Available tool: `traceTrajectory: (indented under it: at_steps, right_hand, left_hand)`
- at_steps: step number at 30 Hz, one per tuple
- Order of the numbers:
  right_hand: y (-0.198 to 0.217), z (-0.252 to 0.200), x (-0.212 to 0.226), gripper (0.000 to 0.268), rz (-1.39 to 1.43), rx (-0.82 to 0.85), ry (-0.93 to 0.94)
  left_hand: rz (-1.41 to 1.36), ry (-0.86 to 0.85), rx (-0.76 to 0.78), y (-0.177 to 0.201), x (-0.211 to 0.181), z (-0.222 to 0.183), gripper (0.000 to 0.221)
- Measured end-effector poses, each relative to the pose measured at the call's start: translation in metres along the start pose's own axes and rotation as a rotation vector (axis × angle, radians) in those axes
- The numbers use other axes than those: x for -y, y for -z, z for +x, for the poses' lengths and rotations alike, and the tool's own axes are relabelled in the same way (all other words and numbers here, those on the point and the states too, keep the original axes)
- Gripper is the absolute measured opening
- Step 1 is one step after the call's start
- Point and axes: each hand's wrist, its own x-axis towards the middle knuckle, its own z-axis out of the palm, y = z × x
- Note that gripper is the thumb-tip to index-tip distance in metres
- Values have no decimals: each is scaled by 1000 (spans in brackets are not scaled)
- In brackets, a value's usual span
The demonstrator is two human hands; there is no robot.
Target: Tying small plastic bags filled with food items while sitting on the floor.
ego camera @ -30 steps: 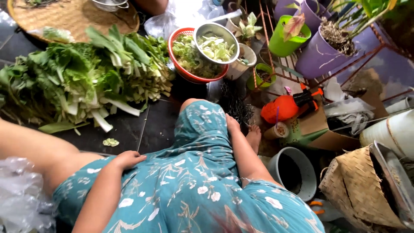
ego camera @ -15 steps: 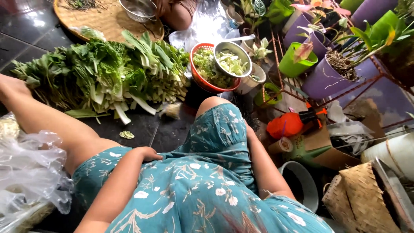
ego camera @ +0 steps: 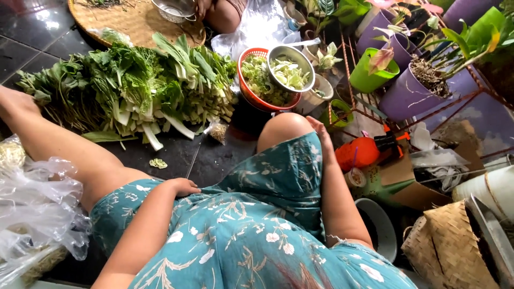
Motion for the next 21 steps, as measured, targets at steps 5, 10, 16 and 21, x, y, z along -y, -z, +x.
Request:
traceTrajectory:
  at_steps: [5, 10, 16, 21]
  right_hand:
    - [20, 12, 5, 57, -94, -36, 153]
    - [20, 4, 5, 53, -250, -74, 179]
    - [29, 16, -19, 52, -543, -92, 347]
    - [21, 19, -33, 53, -680, -95, 336]
  left_hand:
    - [-10, -12, -11, 7, -4, -7, 76]
    - [-24, -20, 14, 11, -12, -21, 79]
    - [-6, -23, -22, 13, -12, -22, 64]
    - [0, -16, -23, 16, -12, -35, 63]
